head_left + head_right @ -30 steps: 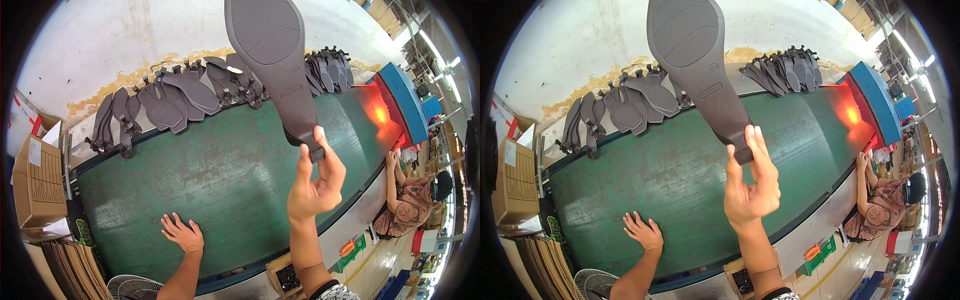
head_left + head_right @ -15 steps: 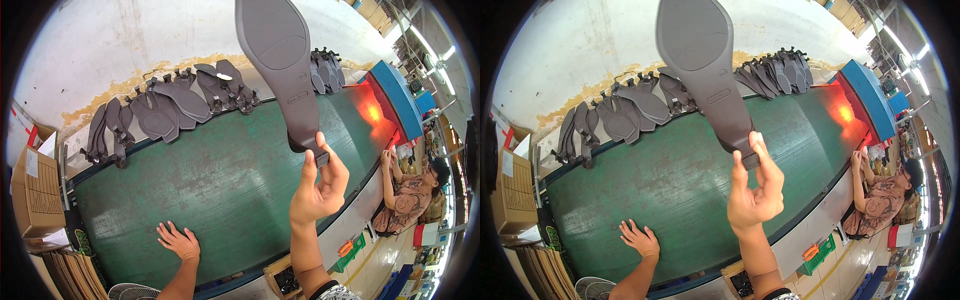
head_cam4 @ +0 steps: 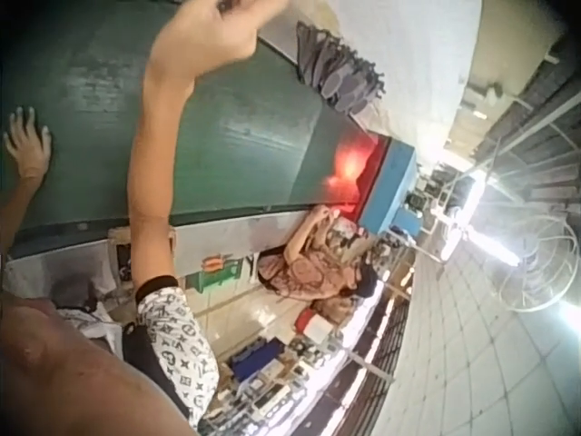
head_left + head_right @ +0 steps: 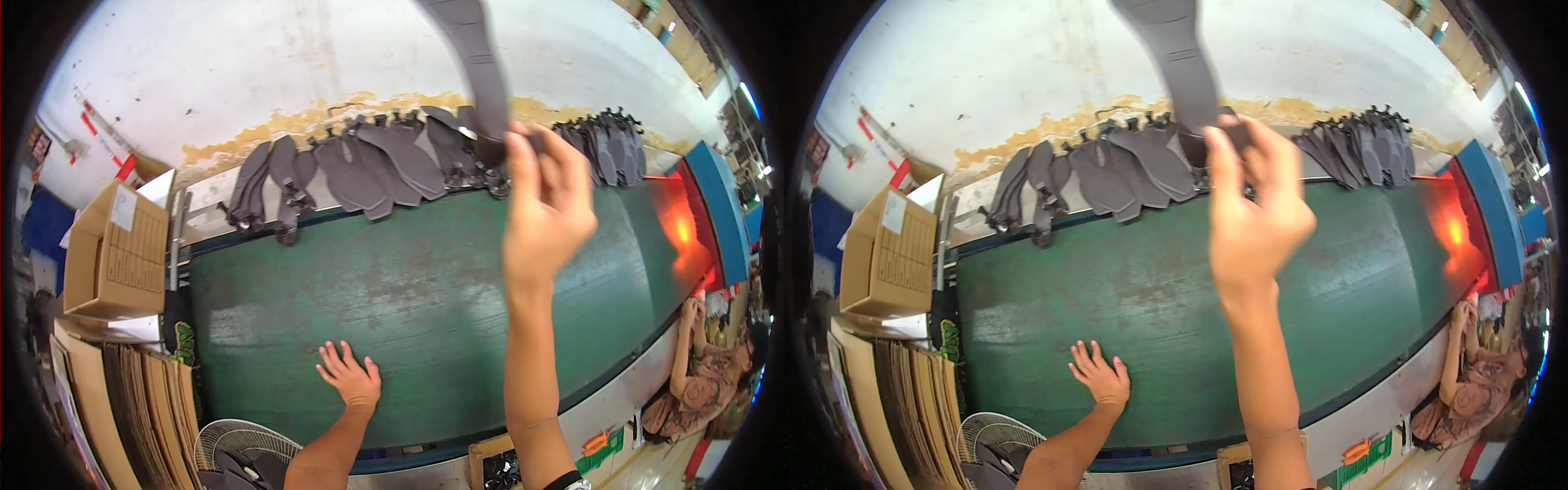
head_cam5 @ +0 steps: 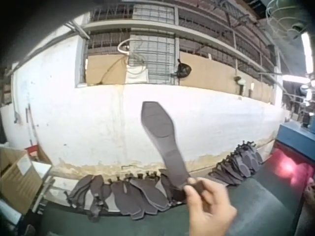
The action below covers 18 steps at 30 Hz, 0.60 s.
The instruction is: The person is manually processing shoe components, specifically applying material to a sole and using a hammer at a workbench in a factory environment.
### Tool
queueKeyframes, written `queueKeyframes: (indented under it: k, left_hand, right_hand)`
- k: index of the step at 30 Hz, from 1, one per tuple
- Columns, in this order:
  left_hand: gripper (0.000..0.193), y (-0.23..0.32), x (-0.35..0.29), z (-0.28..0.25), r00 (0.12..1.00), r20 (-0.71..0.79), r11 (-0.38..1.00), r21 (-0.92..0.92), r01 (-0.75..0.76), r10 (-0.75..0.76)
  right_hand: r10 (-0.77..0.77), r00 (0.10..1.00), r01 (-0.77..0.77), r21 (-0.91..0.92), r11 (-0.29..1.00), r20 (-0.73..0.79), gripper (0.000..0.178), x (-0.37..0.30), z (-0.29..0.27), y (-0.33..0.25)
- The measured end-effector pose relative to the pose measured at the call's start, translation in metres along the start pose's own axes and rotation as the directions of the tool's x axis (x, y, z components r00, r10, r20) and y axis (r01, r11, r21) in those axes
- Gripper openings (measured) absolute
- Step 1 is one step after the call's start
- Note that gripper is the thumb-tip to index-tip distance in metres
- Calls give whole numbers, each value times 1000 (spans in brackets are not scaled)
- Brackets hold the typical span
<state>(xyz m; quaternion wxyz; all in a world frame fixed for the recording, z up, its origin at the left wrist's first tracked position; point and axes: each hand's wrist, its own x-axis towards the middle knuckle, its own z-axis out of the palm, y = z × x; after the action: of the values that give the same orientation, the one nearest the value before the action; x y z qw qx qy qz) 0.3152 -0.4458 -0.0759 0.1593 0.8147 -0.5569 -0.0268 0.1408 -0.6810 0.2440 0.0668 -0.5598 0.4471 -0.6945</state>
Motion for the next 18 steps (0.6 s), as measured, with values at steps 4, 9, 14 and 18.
queueKeyframes:
  k: [4,9,14,18]
  left_hand:
    - [66,0,-1,-2,1000,7,1000,-26,7,-6]
    - [66,-2,1,-3,1000,7,1000,-8,18,-18]
    - [66,-4,3,-4,1000,7,999,-26,26,-26]
    - [66,-6,3,-4,1000,-8,999,-27,17,-17]
  right_hand:
    - [-32,924,144,-268,953,382,38,-24,48,8]
    - [8,897,22,-63,998,443,28,-76,56,5]
    - [154,648,-14,-190,982,746,26,-123,58,23]
    - [260,506,-97,-245,965,823,27,-163,80,33]
